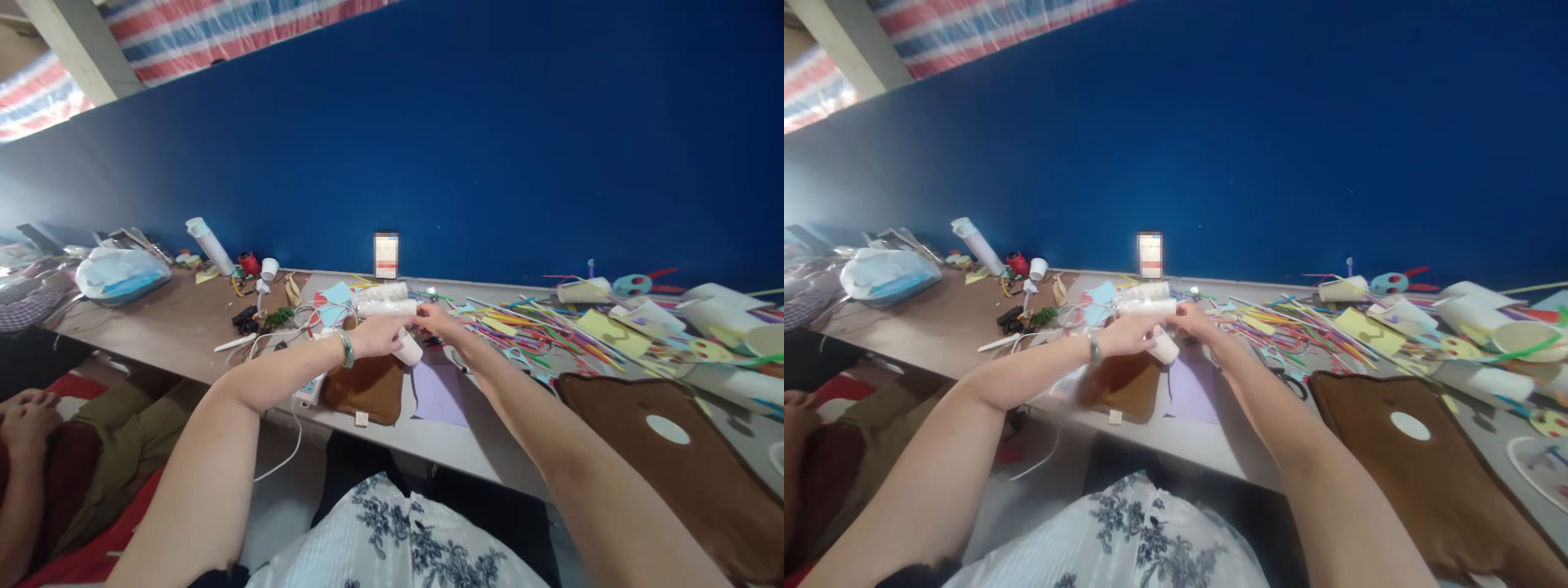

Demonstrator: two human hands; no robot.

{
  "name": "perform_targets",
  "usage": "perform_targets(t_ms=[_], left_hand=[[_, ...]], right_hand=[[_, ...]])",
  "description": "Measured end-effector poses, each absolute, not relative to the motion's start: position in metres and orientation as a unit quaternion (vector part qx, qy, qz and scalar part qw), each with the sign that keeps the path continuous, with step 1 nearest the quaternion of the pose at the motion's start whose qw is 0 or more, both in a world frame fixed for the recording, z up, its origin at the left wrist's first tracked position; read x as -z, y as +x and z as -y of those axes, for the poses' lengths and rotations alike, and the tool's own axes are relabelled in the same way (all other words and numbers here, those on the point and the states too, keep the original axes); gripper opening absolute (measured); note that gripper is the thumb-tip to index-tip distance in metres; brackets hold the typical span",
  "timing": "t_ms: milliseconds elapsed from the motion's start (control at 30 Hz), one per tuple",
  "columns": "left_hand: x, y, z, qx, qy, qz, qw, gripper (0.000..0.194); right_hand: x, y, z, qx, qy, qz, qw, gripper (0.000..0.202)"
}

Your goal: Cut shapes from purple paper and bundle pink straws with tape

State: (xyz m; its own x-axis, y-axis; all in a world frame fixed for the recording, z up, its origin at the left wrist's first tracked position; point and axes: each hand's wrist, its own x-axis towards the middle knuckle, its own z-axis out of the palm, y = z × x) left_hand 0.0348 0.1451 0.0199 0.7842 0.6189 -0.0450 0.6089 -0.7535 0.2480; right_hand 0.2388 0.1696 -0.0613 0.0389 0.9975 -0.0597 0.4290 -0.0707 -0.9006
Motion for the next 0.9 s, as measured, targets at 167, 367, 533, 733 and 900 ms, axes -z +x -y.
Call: perform_targets(t_ms=[167, 367, 533, 733, 900], left_hand=[[-0.030, 0.037, -0.171, -0.075, 0.918, -0.389, 0.022, 0.055], [-0.038, 0.052, -0.200, -0.032, 0.917, -0.396, -0.029, 0.072], [-0.040, 0.052, -0.225, -0.114, 0.907, -0.404, 0.021, 0.069], [-0.065, 0.013, -0.275, -0.256, 0.848, -0.444, 0.135, 0.067], [-0.079, -0.020, -0.310, -0.430, 0.764, -0.394, 0.278, 0.070]], right_hand=[[0.047, 0.230, -0.171, -0.358, -0.607, 0.599, 0.381, 0.019], [0.014, 0.214, -0.174, -0.287, -0.591, 0.617, 0.432, 0.017], [-0.002, 0.210, -0.166, -0.243, -0.535, 0.654, 0.477, 0.021], [0.001, 0.226, -0.132, -0.087, -0.453, 0.691, 0.557, 0.030], [0.015, 0.237, -0.109, -0.027, -0.459, 0.730, 0.505, 0.022]])
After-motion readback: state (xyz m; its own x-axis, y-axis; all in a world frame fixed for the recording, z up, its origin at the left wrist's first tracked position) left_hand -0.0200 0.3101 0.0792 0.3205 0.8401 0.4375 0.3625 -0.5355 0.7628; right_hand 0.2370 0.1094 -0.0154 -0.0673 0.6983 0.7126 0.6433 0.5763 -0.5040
